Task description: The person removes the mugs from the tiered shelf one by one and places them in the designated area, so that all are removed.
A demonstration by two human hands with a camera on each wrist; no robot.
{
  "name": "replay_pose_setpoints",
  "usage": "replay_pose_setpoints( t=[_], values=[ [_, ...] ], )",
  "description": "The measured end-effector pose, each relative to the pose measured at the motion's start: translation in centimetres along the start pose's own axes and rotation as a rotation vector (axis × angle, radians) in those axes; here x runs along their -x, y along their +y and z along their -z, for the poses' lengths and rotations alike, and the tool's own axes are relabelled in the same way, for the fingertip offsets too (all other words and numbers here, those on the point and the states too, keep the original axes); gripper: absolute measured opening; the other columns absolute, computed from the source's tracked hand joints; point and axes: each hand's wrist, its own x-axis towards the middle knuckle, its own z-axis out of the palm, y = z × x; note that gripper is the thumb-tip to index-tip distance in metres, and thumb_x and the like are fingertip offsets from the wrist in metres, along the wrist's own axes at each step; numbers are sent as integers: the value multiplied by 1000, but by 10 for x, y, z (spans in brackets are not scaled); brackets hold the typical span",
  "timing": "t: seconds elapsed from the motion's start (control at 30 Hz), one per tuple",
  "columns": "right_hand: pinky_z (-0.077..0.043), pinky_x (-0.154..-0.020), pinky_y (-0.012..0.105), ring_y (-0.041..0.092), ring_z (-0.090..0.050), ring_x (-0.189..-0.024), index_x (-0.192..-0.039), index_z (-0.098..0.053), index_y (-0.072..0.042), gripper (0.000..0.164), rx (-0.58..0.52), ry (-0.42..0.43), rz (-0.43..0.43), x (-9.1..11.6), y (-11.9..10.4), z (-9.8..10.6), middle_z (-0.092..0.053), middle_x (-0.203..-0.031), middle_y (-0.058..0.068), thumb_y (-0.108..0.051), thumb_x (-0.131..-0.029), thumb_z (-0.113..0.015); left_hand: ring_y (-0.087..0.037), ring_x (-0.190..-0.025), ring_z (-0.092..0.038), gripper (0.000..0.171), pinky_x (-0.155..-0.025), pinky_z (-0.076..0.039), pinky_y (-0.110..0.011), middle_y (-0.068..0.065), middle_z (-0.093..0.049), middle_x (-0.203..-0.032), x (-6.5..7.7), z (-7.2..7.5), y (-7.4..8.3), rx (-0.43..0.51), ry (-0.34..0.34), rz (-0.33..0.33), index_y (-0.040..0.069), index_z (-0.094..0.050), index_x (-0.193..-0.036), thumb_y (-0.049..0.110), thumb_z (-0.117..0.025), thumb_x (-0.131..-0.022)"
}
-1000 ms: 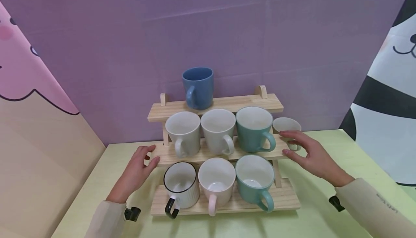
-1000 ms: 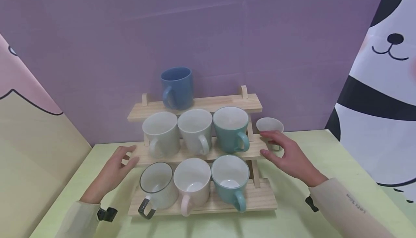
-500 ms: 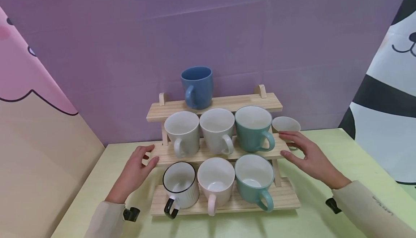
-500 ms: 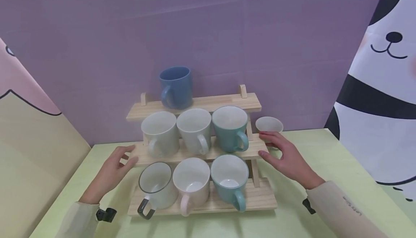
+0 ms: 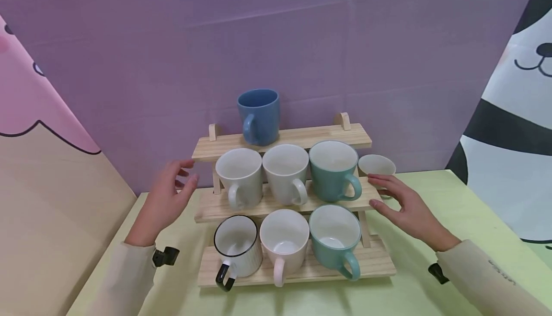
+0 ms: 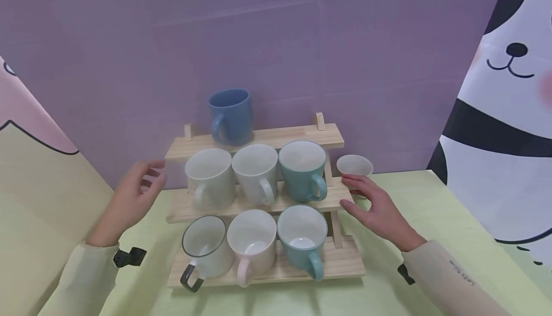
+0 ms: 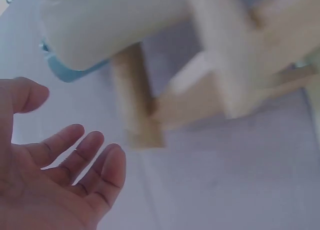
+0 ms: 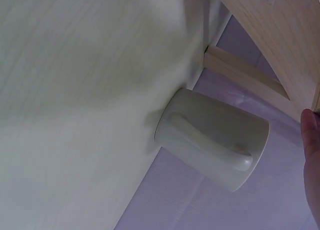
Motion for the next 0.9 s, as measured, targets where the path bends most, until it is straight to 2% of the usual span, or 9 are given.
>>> replay_pose_setpoints(
  t=[0.2, 0.37, 0.47, 0.67, 0.9],
  values=[
    [-35, -90, 7, -2, -42, -118, -135, -51, -8, 50, -4, -2, -18, -1, 0, 1, -45, -138, 1, -15, -89, -67, -31, -103, -48, 40, -82, -44, -45, -16, -49, -123, -38, 13, 29, 29, 12, -98, -2, -48, -129, 20, -56, -96],
    [-36, -90, 8, 1, -43, -119, -136, -51, -10, 51, 4, -4, -8, -2, -2, 4, -45, -138, 2, -13, -88, -69, -27, -102, -50, 46, -83, -45, -43, -11, -50, -122, -69, 16, 53, -29, 0, -117, 2, -48, -129, 30, -57, -95],
    [-36, -90, 10, 6, -43, -120, -136, -50, -9, 52, 4, -9, -3, -2, -3, 4, -45, -138, 4, -13, -87, -69, -26, -104, -50, 50, -85, -45, -43, -12, -49, -125, -85, 14, 65, -49, -30, -108, 2, -48, -131, 34, -58, -94],
    [-37, -90, 10, 19, -46, -119, -137, -49, -10, 53, 5, -20, -21, 0, -3, 2, -45, -138, 5, -14, -88, -69, -27, -116, -46, 66, -92, -42, -45, -10, -44, -134, -114, 9, 86, -96, -126, -43, 7, -42, -138, 50, -57, -90],
    [-35, -90, 10, 24, -46, -120, -137, -49, -8, 52, 8, -30, -42, 1, -4, 3, -44, -139, 4, -19, -90, -67, -26, -122, -38, 75, -98, -38, -46, -11, -39, -139, -144, 1, 103, -131, -193, -6, 7, -39, -142, 56, -56, -88]
  ],
)
